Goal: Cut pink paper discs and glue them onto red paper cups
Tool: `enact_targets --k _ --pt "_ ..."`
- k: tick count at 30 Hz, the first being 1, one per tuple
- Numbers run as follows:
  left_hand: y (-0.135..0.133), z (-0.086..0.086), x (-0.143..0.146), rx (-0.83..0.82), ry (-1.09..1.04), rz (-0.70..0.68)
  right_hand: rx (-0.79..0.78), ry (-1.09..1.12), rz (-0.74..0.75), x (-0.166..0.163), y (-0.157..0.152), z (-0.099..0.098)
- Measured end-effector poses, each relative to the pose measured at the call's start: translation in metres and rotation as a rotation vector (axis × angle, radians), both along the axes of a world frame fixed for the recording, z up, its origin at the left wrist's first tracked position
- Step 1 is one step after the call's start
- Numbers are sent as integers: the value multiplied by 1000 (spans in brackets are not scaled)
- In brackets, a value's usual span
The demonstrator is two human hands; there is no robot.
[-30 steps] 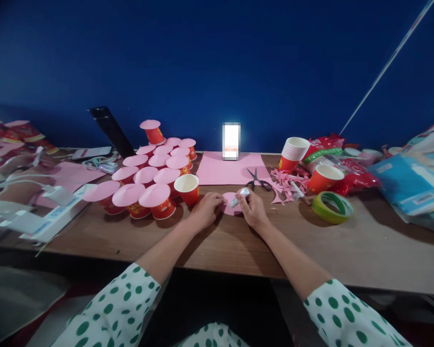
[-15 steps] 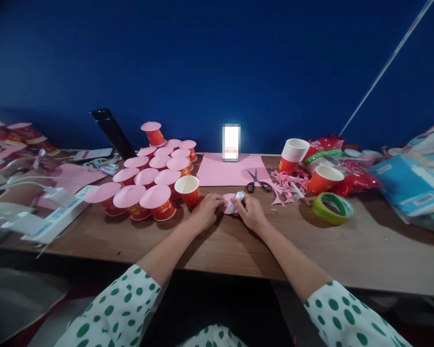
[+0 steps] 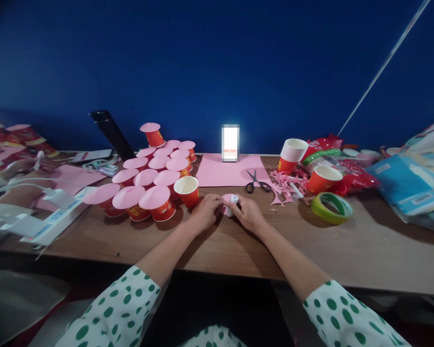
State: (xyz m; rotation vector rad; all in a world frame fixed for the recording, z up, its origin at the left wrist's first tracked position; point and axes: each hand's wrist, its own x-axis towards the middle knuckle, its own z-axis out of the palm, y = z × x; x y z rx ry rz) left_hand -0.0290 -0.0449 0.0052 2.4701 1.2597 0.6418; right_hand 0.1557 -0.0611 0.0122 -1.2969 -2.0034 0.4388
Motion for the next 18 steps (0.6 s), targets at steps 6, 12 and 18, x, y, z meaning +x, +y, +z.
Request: enact_targets --k 6,12,18 --pt "0 0 1 12 6 5 33 26 -33 2 -3 1" --pt "-1 2 2 -4 21 14 39 -172 -37 -1 -2 -2" --pt "-1 3 1 -6 17 6 14 -11 -2 1 -2 -1"
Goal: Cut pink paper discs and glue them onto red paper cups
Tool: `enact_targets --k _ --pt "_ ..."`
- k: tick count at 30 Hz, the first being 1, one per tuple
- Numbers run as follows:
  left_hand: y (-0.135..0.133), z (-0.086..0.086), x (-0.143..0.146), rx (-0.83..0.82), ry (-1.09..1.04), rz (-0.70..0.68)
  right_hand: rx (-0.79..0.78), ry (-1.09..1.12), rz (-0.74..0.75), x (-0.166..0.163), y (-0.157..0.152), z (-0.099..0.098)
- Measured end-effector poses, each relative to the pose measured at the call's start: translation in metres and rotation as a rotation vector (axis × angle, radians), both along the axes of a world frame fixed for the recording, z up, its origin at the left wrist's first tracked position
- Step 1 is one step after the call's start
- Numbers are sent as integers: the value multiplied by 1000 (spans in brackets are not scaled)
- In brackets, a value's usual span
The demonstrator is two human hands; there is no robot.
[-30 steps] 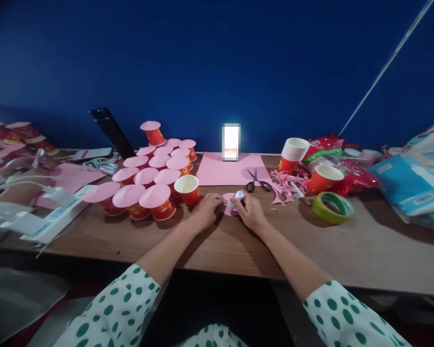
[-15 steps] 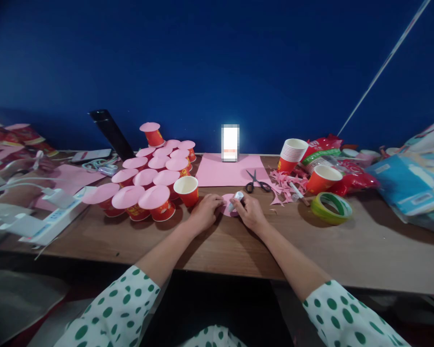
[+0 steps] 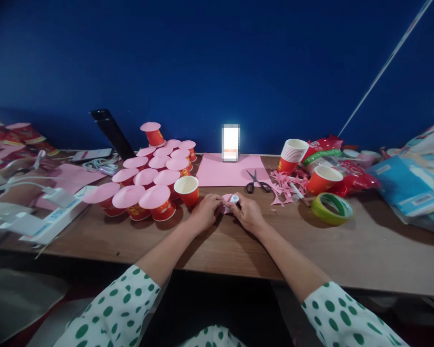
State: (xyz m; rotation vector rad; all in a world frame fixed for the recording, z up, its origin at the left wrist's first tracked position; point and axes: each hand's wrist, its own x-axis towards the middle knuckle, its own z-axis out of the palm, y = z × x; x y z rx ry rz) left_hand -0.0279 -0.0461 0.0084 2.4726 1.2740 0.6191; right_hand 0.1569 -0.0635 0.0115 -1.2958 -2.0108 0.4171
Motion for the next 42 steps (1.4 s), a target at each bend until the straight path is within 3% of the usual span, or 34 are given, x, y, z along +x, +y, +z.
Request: enact_targets --k 6,13,17,20,23,26,29,32,37,42 --pt "-1 2 0 -24 -13 8 7 69 -9 0 -1 1" --pt "0 0 0 -15 -6 -3 -27 -71 75 -3 1 1" --pt "0 0 0 3 -14 10 -8 55 21 0 2 0" --pt "0 0 0 9 -12 8 12 -7 -48 -1 1 0" --pt "0 -2 -1 25 -15 -8 -6 -60 -26 -1 0 0" --pt "1 -5 -1 30 -31 -12 -62 192 -4 1 1 0" --pt "1 -6 0 31 -51 0 -93 461 -88 5 3 0" --pt "1 -6 1 62 -63 25 -101 533 -132 13 6 0" --pt "2 -7 1 92 -81 32 20 254 -257 48 14 9" --pt "1 -4 2 46 -67 123 -97 -313 -647 81 16 26"
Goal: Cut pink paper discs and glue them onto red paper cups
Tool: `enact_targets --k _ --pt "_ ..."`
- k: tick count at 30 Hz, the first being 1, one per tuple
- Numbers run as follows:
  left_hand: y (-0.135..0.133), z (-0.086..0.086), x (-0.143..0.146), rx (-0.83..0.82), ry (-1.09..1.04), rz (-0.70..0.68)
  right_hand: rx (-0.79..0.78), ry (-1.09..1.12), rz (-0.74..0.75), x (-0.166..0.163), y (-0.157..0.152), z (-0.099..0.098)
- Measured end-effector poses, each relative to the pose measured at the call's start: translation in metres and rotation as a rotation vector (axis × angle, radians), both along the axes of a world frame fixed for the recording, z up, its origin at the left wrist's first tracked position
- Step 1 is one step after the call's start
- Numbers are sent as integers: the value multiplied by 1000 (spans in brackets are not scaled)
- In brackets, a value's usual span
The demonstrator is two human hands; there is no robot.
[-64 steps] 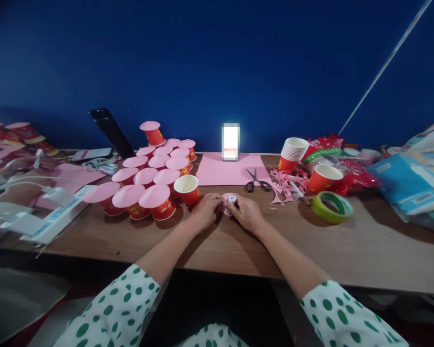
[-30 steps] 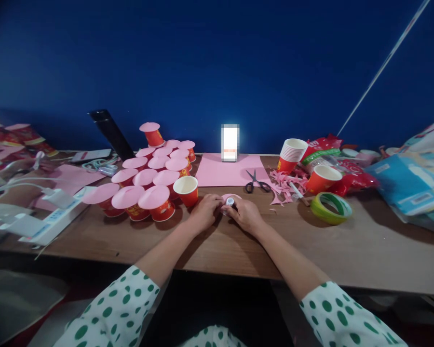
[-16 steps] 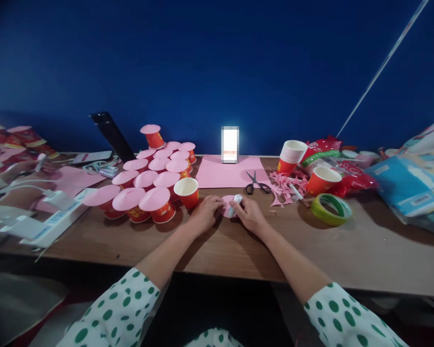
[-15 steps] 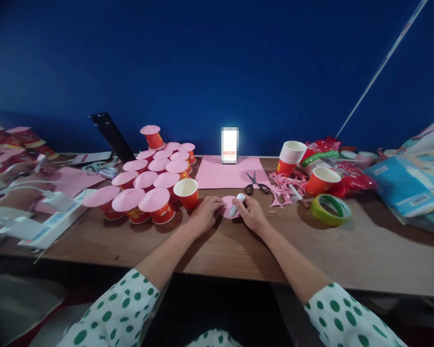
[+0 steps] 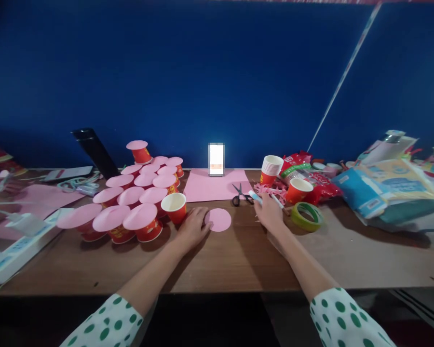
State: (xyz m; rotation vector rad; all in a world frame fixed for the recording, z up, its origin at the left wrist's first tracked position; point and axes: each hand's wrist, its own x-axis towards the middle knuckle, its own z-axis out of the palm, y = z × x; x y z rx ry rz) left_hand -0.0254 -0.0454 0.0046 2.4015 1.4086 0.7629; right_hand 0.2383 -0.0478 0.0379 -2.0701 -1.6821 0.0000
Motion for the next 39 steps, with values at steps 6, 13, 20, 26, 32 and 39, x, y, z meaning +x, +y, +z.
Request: enact_targets --k 6,13,20,26,32,39 --pt "-3 4 0 -17 25 21 -58 -337 -150 1 0 -2" --pt "-3 3 -2 -2 -10 -18 101 -482 -1 0 2 -14" --pt "-2 3 -2 -2 -66 -49 109 -282 337 -46 -11 0" --pt "-4 0 0 -8 -112 -35 -92 -255 456 -81 -8 -6" --pt "-2 -3 -2 -38 -150 -19 -67 72 474 -72 -1 -17" --pt "8 8 10 -272 -474 -50 53 743 590 -55 9 -22"
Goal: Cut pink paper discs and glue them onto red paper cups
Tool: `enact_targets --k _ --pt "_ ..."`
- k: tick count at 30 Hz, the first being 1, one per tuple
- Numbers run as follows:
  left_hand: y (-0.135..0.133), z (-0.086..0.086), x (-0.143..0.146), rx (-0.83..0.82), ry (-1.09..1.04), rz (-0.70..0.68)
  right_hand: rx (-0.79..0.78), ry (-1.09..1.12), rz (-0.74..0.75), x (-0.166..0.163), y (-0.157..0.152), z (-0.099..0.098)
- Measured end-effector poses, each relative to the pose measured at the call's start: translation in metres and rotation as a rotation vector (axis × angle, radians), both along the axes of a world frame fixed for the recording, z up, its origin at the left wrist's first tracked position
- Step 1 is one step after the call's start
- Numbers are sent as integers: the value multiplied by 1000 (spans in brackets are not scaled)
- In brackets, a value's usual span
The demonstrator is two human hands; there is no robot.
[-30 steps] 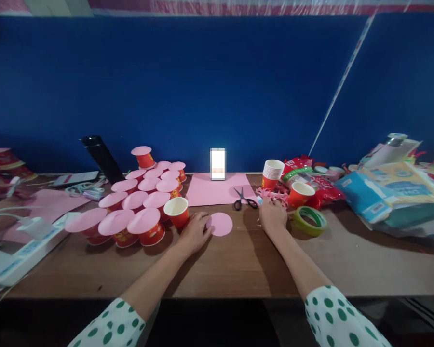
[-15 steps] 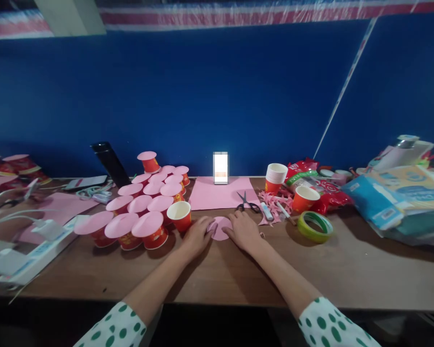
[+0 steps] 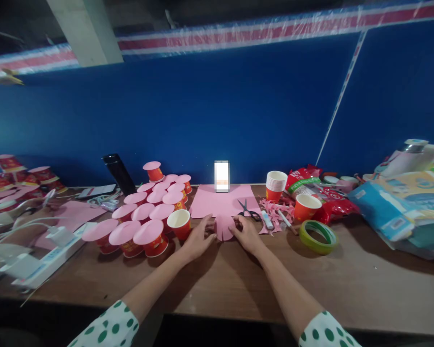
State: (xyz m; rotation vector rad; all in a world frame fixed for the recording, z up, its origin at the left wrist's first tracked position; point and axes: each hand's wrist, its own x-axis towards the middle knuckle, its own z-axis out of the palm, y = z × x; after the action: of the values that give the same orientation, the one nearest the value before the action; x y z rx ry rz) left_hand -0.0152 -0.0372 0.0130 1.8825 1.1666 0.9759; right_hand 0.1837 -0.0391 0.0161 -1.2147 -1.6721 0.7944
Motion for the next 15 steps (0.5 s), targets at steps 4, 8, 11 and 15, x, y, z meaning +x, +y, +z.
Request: enact_targets --k 4,8,11,15 --pt "15 9 16 -197 -201 78 -121 309 5 0 1 6" --pt "29 17 30 -380 -384 146 -243 513 -18 0 2 4" --pt "32 20 34 -558 -492 35 -285 605 -54 1 4 -1" --pt "28 16 32 -685 -601 -8 -314 657 -62 1 5 -3"
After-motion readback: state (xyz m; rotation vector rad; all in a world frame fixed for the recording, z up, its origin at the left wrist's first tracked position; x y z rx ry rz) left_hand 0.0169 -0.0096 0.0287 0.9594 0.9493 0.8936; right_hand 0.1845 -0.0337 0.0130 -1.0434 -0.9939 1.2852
